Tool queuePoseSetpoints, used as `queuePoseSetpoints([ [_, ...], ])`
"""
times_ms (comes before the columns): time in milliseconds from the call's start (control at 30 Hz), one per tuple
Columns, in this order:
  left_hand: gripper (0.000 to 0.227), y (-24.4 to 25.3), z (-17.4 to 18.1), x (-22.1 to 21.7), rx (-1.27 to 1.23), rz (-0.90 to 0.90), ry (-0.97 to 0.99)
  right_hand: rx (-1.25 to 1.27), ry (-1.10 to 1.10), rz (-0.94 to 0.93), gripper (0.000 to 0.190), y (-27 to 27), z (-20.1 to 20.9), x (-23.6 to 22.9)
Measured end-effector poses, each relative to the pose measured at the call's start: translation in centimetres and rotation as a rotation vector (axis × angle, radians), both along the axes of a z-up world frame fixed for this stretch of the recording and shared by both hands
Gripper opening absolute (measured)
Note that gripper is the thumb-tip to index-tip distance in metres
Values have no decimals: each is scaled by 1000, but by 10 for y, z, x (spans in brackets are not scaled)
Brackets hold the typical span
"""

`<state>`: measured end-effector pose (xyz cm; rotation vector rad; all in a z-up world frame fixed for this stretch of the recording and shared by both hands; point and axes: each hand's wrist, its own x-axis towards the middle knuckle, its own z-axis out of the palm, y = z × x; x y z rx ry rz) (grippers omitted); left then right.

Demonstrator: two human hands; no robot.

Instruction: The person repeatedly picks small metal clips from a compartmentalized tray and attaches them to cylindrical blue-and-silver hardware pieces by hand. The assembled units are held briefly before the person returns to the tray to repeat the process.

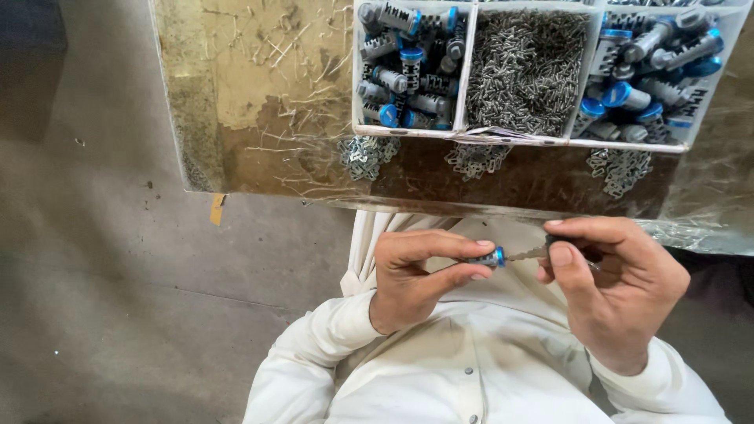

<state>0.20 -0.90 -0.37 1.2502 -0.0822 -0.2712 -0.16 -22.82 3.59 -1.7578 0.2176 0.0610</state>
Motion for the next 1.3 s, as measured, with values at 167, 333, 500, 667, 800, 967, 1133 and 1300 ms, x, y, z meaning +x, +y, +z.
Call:
queuePoseSetpoints([
  [167,23,-1,3,1,85,5,32,-6,-32,88,18,2,10,8],
  [333,23,-2,7,-2,37,-35,97,-314,-46,146,20,4,12,12],
  [500,26,-2,9,-2,80,7,-65,16,-135,-46,18,11,6,8],
  [667,23,1,3,-1,-5,2,197,-27,-130,19,16,9,6,3],
  [800,22,2,4,0,-57,-33,161,-139,-78,113,17,8,7,5],
  [967,27,3,15,8,178,-66,21,-265,-39,189,20,19,3,6],
  [1133,61,35,28,16,476,159,-281,-265,284,1014,23,6,-3,35],
  [1300,43,42,26,11,278,192,-106,-290,-43,560,25,0,27,51],
])
